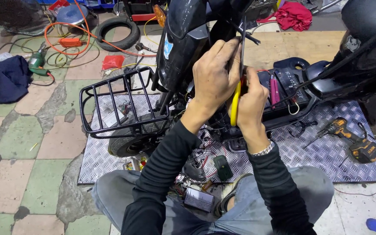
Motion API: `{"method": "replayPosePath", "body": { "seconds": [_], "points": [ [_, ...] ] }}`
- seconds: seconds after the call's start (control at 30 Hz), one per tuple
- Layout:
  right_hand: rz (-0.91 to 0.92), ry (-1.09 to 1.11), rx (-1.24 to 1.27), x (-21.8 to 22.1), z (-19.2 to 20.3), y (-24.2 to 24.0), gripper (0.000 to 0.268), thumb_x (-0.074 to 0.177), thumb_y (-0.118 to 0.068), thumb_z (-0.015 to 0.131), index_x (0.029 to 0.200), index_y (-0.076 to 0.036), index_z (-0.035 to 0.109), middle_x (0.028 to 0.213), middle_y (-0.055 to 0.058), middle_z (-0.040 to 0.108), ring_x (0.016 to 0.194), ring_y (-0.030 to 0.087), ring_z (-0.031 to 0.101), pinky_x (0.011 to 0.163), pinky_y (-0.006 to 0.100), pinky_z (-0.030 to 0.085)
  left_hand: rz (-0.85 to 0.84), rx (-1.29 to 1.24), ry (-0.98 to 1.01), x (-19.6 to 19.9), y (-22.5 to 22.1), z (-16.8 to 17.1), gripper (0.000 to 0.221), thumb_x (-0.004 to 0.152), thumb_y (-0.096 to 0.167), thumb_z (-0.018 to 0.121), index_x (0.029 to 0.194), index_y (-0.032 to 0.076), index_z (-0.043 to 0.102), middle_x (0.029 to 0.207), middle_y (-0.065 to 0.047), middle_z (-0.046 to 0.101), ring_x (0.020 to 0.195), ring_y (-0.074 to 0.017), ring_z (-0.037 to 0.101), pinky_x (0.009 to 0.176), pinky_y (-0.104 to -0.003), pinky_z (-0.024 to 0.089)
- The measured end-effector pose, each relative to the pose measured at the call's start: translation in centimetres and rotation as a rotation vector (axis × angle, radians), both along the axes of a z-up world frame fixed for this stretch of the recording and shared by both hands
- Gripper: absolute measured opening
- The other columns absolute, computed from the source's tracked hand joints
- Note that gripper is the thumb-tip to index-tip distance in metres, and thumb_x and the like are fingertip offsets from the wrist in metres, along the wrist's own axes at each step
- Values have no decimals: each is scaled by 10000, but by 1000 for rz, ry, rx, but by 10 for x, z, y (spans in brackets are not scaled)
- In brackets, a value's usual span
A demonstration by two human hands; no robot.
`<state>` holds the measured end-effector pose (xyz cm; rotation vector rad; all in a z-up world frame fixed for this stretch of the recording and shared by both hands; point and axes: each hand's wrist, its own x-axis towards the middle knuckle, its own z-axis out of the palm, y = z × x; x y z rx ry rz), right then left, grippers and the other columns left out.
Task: The person sits on the floor and works on the wiring of a scooter. They use scissors to cut and strip wires, then twist and connect them together by hand.
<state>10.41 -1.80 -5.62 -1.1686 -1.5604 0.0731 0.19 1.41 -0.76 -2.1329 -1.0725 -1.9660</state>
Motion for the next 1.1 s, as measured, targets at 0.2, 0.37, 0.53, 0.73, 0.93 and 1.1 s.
{"method": "replayPosePath", "body": {
  "seconds": [0.2,0.37,0.53,0.73,0.93,1.1],
  "points": [
    [29,41,-19,-8,-3,4,168,870,29,669,1005,52,574,674,104,616,540,167,466,493,357,400,-19,-14,-5,0,0,-5,160,918,17,678,1073,-22,679,816,-55,592,595,-177,528,554,-315,451],
    [79,146,-86,-13,-5,5,223,840,18,684,1043,58,600,700,70,617,599,123,436,500,319,394,-19,-11,-11,-2,-2,-6,167,931,24,674,1094,-13,684,823,-48,600,602,-173,521,568,-308,448],
    [36,154,-28,-7,-8,-3,206,995,-102,613,1079,76,673,677,113,617,553,149,463,485,330,398,-277,-222,-136,-13,-12,-6,270,947,-14,613,1211,-53,653,877,-77,682,648,-122,546,584,-249,466],
    [168,485,-35,10,-12,-3,318,1002,-170,761,1209,-13,578,796,114,710,599,116,657,532,231,542,-673,-503,-299,-52,-14,-36,357,966,6,635,1320,52,636,1030,-157,762,861,-191,738,731,-354,626],
    [404,679,-90,-2,13,1,447,997,-98,771,1298,-7,453,976,217,719,811,257,752,627,292,617,-345,-384,-121,-63,-24,-26,173,970,118,685,1131,124,749,822,-70,777,701,-171,765,576,-278,571],
    [428,597,-114,-7,37,4,355,917,-8,750,1200,-30,536,961,94,681,767,142,665,681,222,553,-333,-419,-22,-71,-35,-8,131,923,32,678,1029,-34,720,765,-45,715,572,-83,517,507,-220,420]
  ]
}}
